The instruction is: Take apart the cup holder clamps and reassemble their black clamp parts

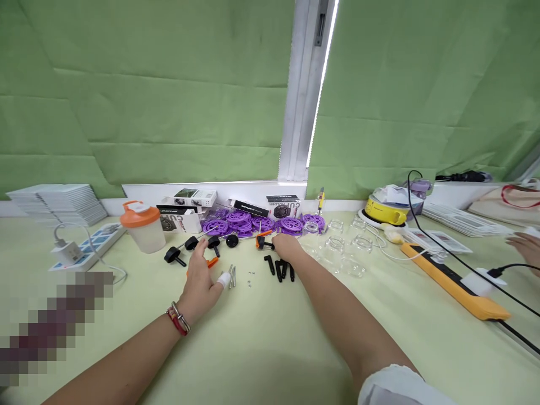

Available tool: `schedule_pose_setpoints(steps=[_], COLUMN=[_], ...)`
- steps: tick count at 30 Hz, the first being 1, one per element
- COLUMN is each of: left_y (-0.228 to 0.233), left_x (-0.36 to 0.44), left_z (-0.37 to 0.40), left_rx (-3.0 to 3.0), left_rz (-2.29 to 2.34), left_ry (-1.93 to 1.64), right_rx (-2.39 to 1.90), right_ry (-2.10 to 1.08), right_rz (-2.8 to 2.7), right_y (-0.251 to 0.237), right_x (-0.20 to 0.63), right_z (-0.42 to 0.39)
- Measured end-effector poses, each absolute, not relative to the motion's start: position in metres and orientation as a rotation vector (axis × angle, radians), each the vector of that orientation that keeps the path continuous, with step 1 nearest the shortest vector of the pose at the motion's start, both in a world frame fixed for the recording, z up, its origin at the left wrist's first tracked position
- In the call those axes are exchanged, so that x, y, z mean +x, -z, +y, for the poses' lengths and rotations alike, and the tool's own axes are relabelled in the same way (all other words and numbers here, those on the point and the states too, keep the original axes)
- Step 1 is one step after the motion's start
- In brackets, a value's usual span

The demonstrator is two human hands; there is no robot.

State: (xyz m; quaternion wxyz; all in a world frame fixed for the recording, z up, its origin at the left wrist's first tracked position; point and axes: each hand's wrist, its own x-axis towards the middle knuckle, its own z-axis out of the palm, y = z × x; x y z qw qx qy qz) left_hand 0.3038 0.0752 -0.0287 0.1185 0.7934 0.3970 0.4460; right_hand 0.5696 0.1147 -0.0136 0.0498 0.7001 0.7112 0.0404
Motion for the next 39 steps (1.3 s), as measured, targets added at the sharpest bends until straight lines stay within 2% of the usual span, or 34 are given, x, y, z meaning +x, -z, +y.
schedule_pose_setpoints(steps=[6, 11, 20, 30, 35, 39], left_y=[0.033, 0.035, 0.031, 0.036, 0.029, 0.02], left_x=[0.301, 0.302, 0.298, 0.287, 0.28, 0.281], left_z=[0.081, 0.082, 0.089, 0.111, 0.118, 0.116], left_rx=[2.132, 2.1, 2.049, 1.688, 1.551, 1.34], left_rz=[1.232, 1.24, 1.27, 1.44, 1.395, 1.177], left_ry=[-1.281, -1.31, -1.434, -1.581, -1.601, -1.5], right_rx=[2.195, 2.343, 2.695, 2.732, 2.714, 2.574], right_ry=[-0.068, -0.024, 0.443, 0.787, 0.864, 0.842], right_rz=[2.195, 2.347, 2.322, 2.403, 2.511, 2.817], right_y=[0.003, -0.01, 0.018, 0.028, 0.014, -0.003], right_x=[0.57, 0.531, 0.454, 0.453, 0.45, 0.429], right_z=[0.111, 0.116, 0.157, 0.16, 0.141, 0.113])
